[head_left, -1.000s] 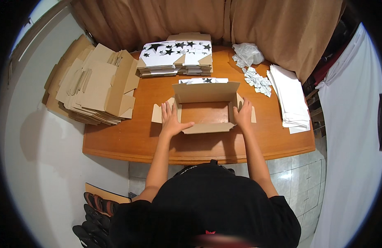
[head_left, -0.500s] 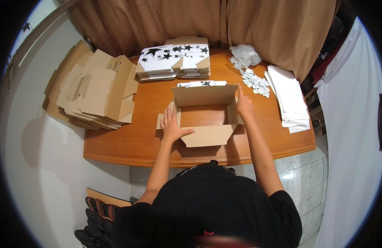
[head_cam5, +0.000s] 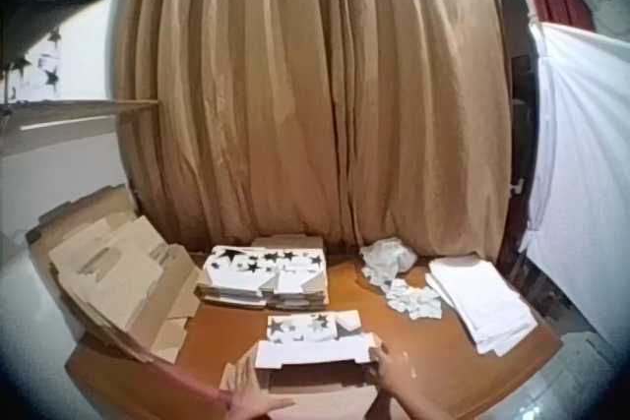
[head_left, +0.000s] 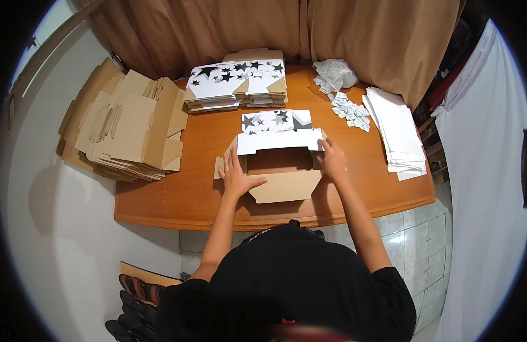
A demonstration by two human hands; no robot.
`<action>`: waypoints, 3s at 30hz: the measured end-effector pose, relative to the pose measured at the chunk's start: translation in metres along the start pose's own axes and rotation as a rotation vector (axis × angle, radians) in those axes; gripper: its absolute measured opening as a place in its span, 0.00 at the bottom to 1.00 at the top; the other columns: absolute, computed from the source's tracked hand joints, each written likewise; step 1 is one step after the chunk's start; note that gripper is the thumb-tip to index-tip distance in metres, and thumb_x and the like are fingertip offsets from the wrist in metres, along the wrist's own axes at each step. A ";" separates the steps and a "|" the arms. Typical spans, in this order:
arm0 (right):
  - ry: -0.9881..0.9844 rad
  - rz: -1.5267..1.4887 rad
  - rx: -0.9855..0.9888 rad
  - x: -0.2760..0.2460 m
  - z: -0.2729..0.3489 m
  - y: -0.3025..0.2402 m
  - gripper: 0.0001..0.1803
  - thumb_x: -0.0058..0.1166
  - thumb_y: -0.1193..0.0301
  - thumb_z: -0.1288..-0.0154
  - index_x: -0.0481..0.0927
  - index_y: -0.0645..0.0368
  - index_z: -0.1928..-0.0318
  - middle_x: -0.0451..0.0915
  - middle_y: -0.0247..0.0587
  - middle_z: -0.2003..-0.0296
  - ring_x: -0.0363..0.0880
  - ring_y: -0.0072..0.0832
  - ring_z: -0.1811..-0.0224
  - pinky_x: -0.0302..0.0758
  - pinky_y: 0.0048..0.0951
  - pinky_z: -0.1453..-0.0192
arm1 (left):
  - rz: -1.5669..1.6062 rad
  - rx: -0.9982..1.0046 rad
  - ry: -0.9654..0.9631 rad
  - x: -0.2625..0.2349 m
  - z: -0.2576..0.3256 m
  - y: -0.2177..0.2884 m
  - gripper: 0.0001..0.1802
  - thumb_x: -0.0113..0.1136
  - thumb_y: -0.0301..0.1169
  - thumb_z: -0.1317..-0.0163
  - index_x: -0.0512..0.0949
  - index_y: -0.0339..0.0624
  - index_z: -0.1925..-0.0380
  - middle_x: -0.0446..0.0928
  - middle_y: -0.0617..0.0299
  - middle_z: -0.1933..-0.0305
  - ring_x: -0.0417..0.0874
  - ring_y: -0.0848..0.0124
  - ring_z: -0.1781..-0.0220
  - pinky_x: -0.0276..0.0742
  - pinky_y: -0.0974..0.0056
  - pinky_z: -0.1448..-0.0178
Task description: Packing sandals into star-patterned cardboard boxes and placing them on a shelf.
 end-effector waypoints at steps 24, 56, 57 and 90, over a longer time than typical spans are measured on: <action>0.316 -1.075 0.715 -0.003 0.022 0.048 0.20 0.42 0.59 0.34 0.76 0.65 0.58 0.76 0.46 0.57 0.73 0.33 0.56 0.67 0.36 0.49 | -0.247 0.220 -0.290 0.018 -0.014 0.042 0.54 0.56 0.69 0.63 0.57 0.56 0.35 0.32 0.44 0.28 0.30 0.46 0.27 0.29 0.38 0.32; -0.009 -0.046 0.113 0.027 -0.020 -0.043 0.43 0.71 0.63 0.63 0.63 0.58 0.45 0.62 0.59 0.46 0.67 0.53 0.48 0.71 0.44 0.51 | -0.245 0.252 -0.137 0.022 -0.017 0.042 0.52 0.58 0.67 0.64 0.61 0.57 0.37 0.35 0.47 0.28 0.26 0.47 0.28 0.21 0.33 0.35; 0.016 -0.050 0.133 0.033 -0.022 -0.040 0.43 0.69 0.58 0.63 0.62 0.58 0.45 0.62 0.59 0.46 0.68 0.53 0.48 0.71 0.46 0.52 | -0.245 0.249 -0.134 0.020 -0.016 0.041 0.52 0.58 0.67 0.64 0.61 0.57 0.37 0.35 0.47 0.28 0.26 0.47 0.28 0.21 0.33 0.35; -0.035 0.178 0.140 0.040 -0.031 -0.050 0.47 0.60 0.47 0.55 0.57 0.51 0.35 0.51 0.48 0.34 0.70 0.51 0.50 0.73 0.47 0.58 | -0.170 0.312 -0.250 0.001 -0.008 0.019 0.36 0.58 0.55 0.53 0.74 0.41 0.50 0.72 0.55 0.43 0.55 0.62 0.31 0.41 0.48 0.29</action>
Point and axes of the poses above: each hand's wrist, its own z-axis away from the middle knuckle, its own x-axis out of the palm, y = z × x, the point moved 2 cm from there along -z, towards the middle knuckle
